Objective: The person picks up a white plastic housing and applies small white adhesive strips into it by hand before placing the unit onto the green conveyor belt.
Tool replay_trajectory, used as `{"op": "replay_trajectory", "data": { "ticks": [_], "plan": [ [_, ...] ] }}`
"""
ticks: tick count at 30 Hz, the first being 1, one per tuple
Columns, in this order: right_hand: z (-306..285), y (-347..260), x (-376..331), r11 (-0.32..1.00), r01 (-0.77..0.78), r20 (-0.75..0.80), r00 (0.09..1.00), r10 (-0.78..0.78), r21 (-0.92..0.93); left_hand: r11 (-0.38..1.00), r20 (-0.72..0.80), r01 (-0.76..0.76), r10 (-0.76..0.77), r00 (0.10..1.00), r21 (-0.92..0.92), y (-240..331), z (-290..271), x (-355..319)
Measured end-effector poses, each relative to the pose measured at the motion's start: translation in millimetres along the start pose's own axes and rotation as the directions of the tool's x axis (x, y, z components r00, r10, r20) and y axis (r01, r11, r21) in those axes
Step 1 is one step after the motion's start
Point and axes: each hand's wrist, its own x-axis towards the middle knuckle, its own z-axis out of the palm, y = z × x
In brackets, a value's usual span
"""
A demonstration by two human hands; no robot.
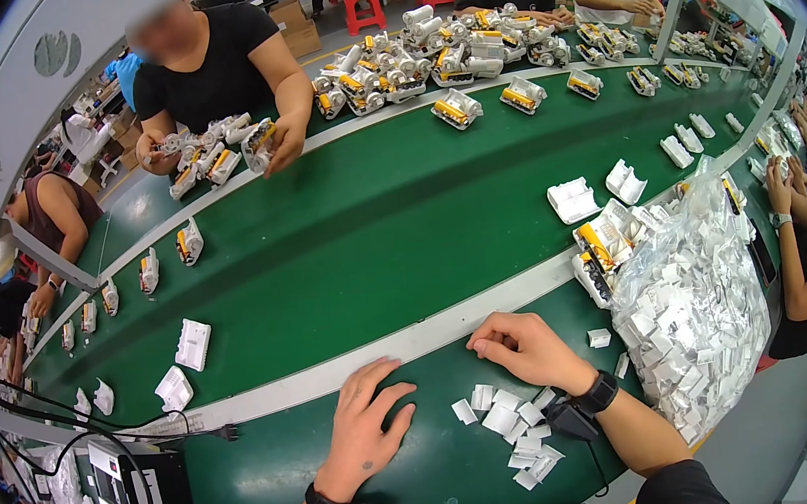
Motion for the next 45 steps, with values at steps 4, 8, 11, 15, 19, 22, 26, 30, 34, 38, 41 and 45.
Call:
{"op": "replay_trajectory", "data": {
  "ticks": [4, 8, 11, 15, 19, 22, 26, 30, 34, 38, 41, 45],
  "plan": [
    [1, 0, 0, 1.0, -0.002, 0.001, 1.0, 0.002, 0.003, 1.0, 0.001, 0.004, -0.004, 1.0, 0.003, 0, -1, -1],
    [-1, -1, 1, 1.0, -0.005, 0.001, 1.0, 0.005, -0.006, 1.0, 0.005, 0.004, -0.004, 1.0, 0.001, -1, 0, 0],
    [-3, -2, 1, 1.0, 0.002, -0.004, 1.0, -0.003, -0.029, 1.0, -0.001, -0.006, 0.006, 1.0, 0.0, 3, 0, 4],
    [4, 6, 2, 0.999, 0.013, -0.015, 1.0, -0.012, 0.03, 0.996, 0.057, -0.079, 0.077, 0.995, 0.041, 27, 0, 14],
    [4, 5, 2, 0.996, 0.065, -0.056, 0.997, -0.062, 0.06, 0.961, 0.222, -0.275, 0.265, 0.938, 0.016, 47, 15, 29],
    [5, 4, 2, 0.992, 0.11, -0.039, 0.993, -0.107, 0.068, 0.955, 0.22, -0.282, 0.257, 0.941, 0.091, 45, 31, 20],
    [4, 8, 2, 0.988, 0.135, -0.043, 0.99, -0.132, 0.069, 0.986, 0.212, -0.152, 0.136, 0.968, 0.063, 47, 28, 27],
    [4, 6, 5, 0.985, 0.166, -0.016, 0.986, -0.166, 0.053, 0.993, 0.106, -0.023, 0.035, 0.994, -0.116, 46, 27, 38],
    [1, -2, 0, 0.986, 0.125, 0.052, 0.99, -0.131, 0.107, 0.982, 0.053, -0.066, 0.076, 0.996, -0.175, 53, 26, 53],
    [-9, -9, 2, 0.988, 0.14, 0.103, 0.984, -0.146, 0.064, 0.969, 0.074, 0.089, -0.074, 0.995, -0.232, 48, 29, 62],
    [-4, -1, 1, 0.989, 0.132, 0.105, 0.985, -0.138, 0.064, 0.952, 0.11, 0.132, -0.105, 0.988, -0.275, 38, 34, 62],
    [-4, 0, 1, 0.993, 0.117, 0.105, 0.988, -0.117, 0.013, 0.907, 0.138, 0.235, -0.198, 0.97, -0.349, 38, 37, 64]
  ]
}}
